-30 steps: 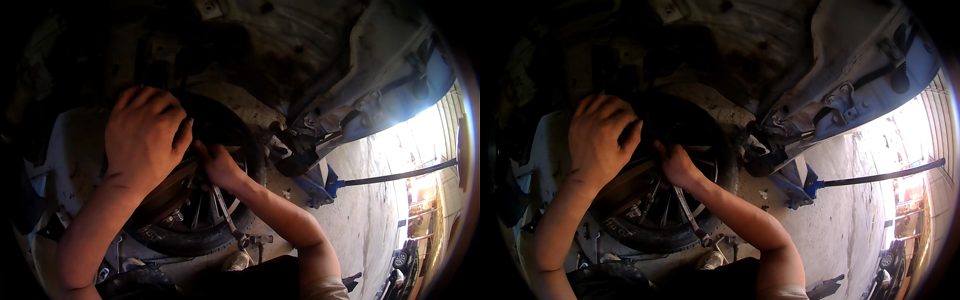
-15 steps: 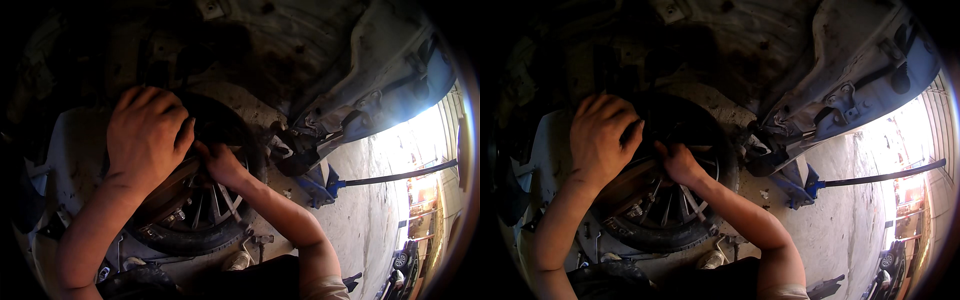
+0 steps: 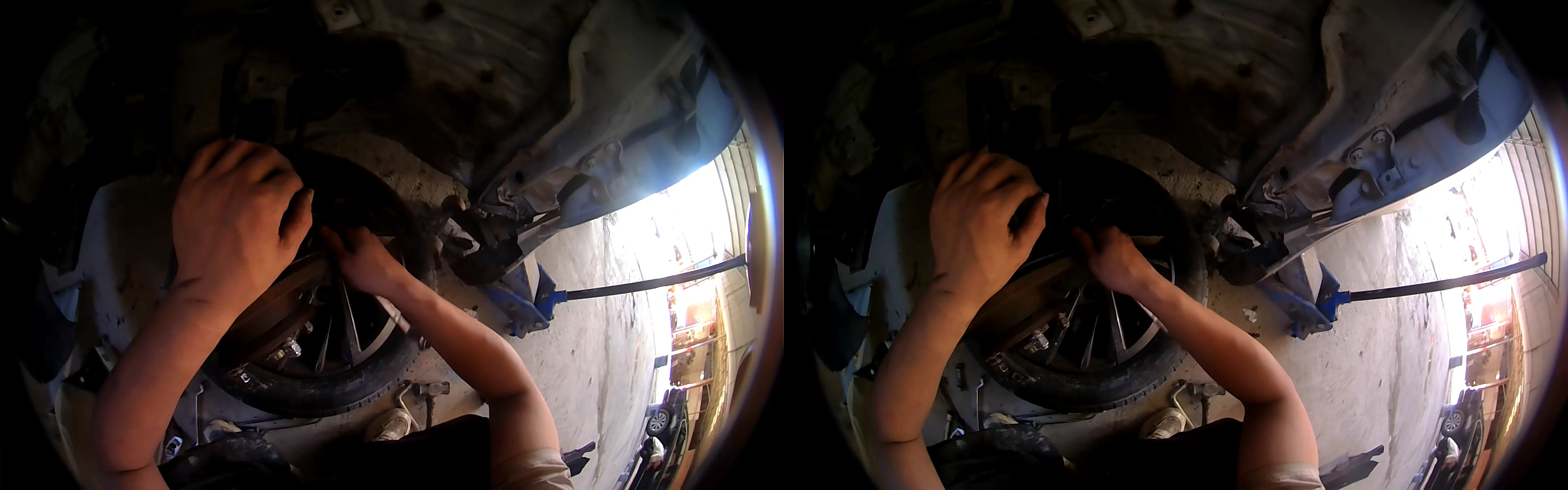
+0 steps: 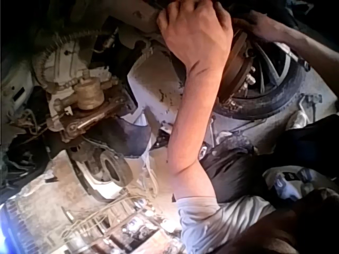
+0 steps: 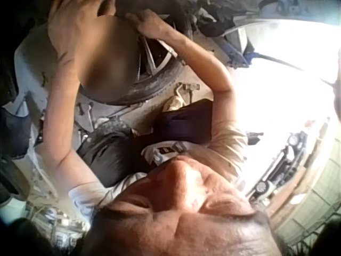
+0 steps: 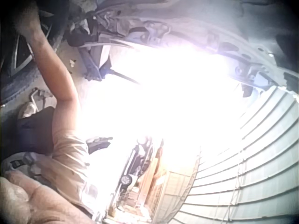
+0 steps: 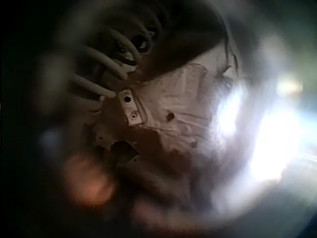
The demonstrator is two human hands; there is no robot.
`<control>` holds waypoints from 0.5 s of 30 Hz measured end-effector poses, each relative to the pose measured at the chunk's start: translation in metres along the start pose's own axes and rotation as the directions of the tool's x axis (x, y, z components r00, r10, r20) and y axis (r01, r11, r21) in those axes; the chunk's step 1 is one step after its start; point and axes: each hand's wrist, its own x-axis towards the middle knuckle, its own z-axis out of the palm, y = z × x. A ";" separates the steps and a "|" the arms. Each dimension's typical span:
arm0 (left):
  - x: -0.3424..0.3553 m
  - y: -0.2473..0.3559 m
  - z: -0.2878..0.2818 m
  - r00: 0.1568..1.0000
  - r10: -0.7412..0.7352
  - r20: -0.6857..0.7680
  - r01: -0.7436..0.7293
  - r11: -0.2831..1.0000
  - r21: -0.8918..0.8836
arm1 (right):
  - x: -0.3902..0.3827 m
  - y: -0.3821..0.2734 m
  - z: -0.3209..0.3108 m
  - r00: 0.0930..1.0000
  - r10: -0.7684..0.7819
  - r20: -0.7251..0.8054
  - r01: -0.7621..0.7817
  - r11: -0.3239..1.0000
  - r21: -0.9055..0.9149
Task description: The person works on a car's wheel hub and suspension assembly, using a hammer and a screwdriver to loosen and remove components. They repeatedly strike a metal part with the hammer and use the screwdriver to pry or adjust parts within the wheel well.
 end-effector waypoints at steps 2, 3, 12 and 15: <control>-0.002 -0.002 0.001 1.000 0.001 -0.001 -0.001 1.000 0.001 | 0.003 0.005 0.000 0.989 -0.148 -0.021 0.144 0.981 -0.127; -0.003 -0.002 0.002 1.000 0.001 -0.001 -0.001 1.000 0.001 | 0.007 0.005 -0.007 0.989 -0.149 0.019 0.150 0.974 -0.170; 0.000 -0.002 -0.001 1.000 0.022 -0.014 -0.023 1.000 -0.009 | 0.000 0.011 -0.018 0.992 -0.124 -0.013 0.125 0.988 0.091; 0.000 -0.004 -0.002 1.000 0.028 0.004 -0.028 0.999 0.016 | -0.005 -0.010 -0.010 0.997 0.067 0.048 -0.074 0.983 0.171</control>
